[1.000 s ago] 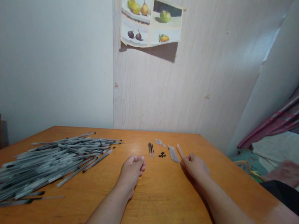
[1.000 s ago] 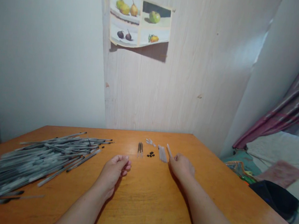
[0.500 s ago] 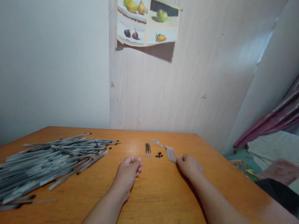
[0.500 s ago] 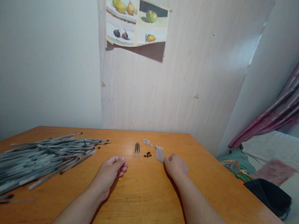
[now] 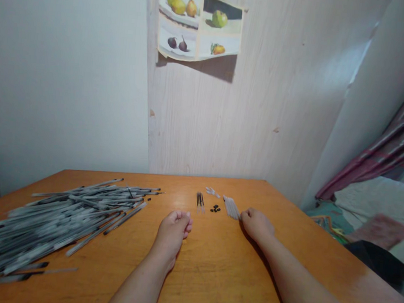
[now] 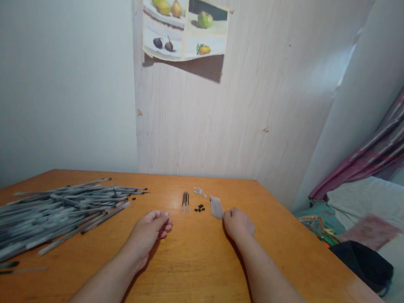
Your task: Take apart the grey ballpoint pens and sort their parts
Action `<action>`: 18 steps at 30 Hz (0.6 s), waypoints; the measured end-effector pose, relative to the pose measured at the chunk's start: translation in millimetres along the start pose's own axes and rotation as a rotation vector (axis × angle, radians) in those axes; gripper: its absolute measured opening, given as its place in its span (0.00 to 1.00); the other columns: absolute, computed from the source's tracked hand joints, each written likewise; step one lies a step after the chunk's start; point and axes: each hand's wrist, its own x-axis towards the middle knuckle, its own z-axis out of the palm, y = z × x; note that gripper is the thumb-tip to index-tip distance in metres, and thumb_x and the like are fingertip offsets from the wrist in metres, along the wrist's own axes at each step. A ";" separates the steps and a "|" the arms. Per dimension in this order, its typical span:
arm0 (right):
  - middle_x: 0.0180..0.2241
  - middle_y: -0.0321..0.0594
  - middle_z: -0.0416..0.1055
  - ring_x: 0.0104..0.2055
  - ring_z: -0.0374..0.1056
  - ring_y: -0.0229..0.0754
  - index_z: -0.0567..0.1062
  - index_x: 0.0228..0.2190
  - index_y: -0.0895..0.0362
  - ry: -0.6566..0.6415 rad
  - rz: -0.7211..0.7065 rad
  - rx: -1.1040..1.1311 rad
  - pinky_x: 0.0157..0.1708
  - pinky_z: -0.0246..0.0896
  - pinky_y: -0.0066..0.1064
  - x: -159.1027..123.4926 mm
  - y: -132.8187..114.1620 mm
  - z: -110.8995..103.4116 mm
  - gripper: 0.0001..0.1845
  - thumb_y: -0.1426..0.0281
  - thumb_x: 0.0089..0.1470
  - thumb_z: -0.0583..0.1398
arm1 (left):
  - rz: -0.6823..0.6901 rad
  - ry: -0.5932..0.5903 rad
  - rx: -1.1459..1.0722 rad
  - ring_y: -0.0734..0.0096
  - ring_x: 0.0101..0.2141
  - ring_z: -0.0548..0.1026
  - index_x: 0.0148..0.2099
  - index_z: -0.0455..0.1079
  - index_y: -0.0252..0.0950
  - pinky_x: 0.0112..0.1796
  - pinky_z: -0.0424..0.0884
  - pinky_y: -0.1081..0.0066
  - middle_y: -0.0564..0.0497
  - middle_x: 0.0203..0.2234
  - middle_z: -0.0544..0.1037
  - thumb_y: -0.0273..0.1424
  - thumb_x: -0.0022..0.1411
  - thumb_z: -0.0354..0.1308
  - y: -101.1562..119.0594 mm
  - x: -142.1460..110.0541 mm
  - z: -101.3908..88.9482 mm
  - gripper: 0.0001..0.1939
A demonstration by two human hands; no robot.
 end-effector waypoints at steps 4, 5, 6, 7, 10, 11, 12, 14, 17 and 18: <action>0.39 0.55 0.79 0.41 0.74 0.53 0.80 0.34 0.57 0.014 -0.019 0.009 0.34 0.62 0.36 0.9 1.9 1.1 0.22 0.62 0.61 0.49 | -0.004 0.002 -0.005 0.74 0.27 0.71 0.35 0.69 0.34 0.28 0.64 0.74 0.48 0.28 0.76 0.49 0.52 0.65 1.1 0.6 0.7 0.22; 0.39 0.55 0.79 0.40 0.74 0.52 0.80 0.33 0.57 0.019 -0.022 0.011 0.33 0.61 0.35 0.8 2.3 1.5 0.21 0.62 0.61 0.49 | -0.002 0.002 -0.006 0.74 0.27 0.71 0.35 0.69 0.34 0.28 0.64 0.74 0.48 0.28 0.76 0.49 0.52 0.65 0.8 1.1 0.7 0.22; 0.38 0.54 0.79 0.40 0.74 0.52 0.80 0.33 0.57 0.025 -0.025 0.014 0.32 0.60 0.35 0.6 2.6 1.9 0.21 0.62 0.61 0.49 | 0.000 0.002 -0.008 0.74 0.27 0.71 0.35 0.69 0.34 0.28 0.63 0.74 0.49 0.27 0.76 0.49 0.52 0.65 0.3 1.7 0.6 0.23; 0.38 0.54 0.79 0.39 0.74 0.51 0.80 0.32 0.57 0.032 -0.027 0.016 0.32 0.60 0.34 0.4 2.9 2.3 0.21 0.62 0.61 0.49 | 0.001 0.003 -0.009 0.74 0.27 0.70 0.35 0.69 0.34 0.28 0.63 0.74 0.49 0.27 0.76 0.49 0.52 0.65 -0.4 2.2 0.5 0.22; 0.36 0.52 0.79 0.37 0.74 0.50 0.80 0.31 0.56 0.061 -0.036 0.024 0.30 0.57 0.32 -0.7 3.1 2.5 0.22 0.61 0.61 0.49 | -0.009 0.006 -0.014 0.75 0.26 0.70 0.35 0.69 0.34 0.28 0.63 0.75 0.49 0.27 0.75 0.48 0.52 0.64 -3.0 3.6 -0.2 0.22; 0.35 0.52 0.79 0.37 0.73 0.49 0.79 0.31 0.56 0.072 -0.041 0.028 0.29 0.55 0.32 -1.0 2.9 2.2 0.22 0.61 0.61 0.49 | -0.013 0.007 -0.016 0.75 0.26 0.70 0.35 0.69 0.34 0.28 0.63 0.75 0.49 0.27 0.75 0.48 0.53 0.64 -3.7 3.8 -0.4 0.21; 0.35 0.52 0.79 0.36 0.73 0.48 0.79 0.31 0.56 0.084 -0.048 0.032 0.29 0.54 0.32 -1.5 2.5 1.8 0.22 0.60 0.62 0.49 | -0.012 0.007 -0.018 0.75 0.26 0.70 0.35 0.69 0.34 0.28 0.63 0.75 0.49 0.27 0.75 0.48 0.53 0.64 -4.2 3.8 -0.5 0.21; 0.35 0.51 0.78 0.35 0.72 0.47 0.78 0.31 0.56 0.107 -0.063 0.040 0.28 0.52 0.31 -2.9 1.0 0.8 0.23 0.60 0.63 0.47 | -0.007 0.005 -0.017 0.75 0.26 0.70 0.35 0.69 0.34 0.28 0.63 0.75 0.49 0.28 0.75 0.49 0.53 0.64 -4.3 3.4 -0.4 0.22; 0.33 0.48 0.78 0.34 0.70 0.45 0.76 0.30 0.55 0.156 -0.114 0.073 0.28 0.49 0.30 -8.7 -3.8 0.2 0.23 0.60 0.64 0.47 | -0.006 0.006 -0.011 0.75 0.27 0.71 0.35 0.69 0.35 0.28 0.63 0.75 0.49 0.28 0.76 0.49 0.53 0.64 -2.2 2.1 0.4 0.21; 0.32 0.47 0.77 0.33 0.69 0.43 0.75 0.29 0.55 0.176 -0.147 0.100 0.28 0.49 0.30 -12.1 -6.4 0.4 0.22 0.60 0.65 0.47 | -0.008 0.009 -0.011 0.75 0.27 0.71 0.35 0.69 0.35 0.28 0.63 0.75 0.49 0.28 0.76 0.48 0.53 0.63 -1.2 1.6 0.7 0.21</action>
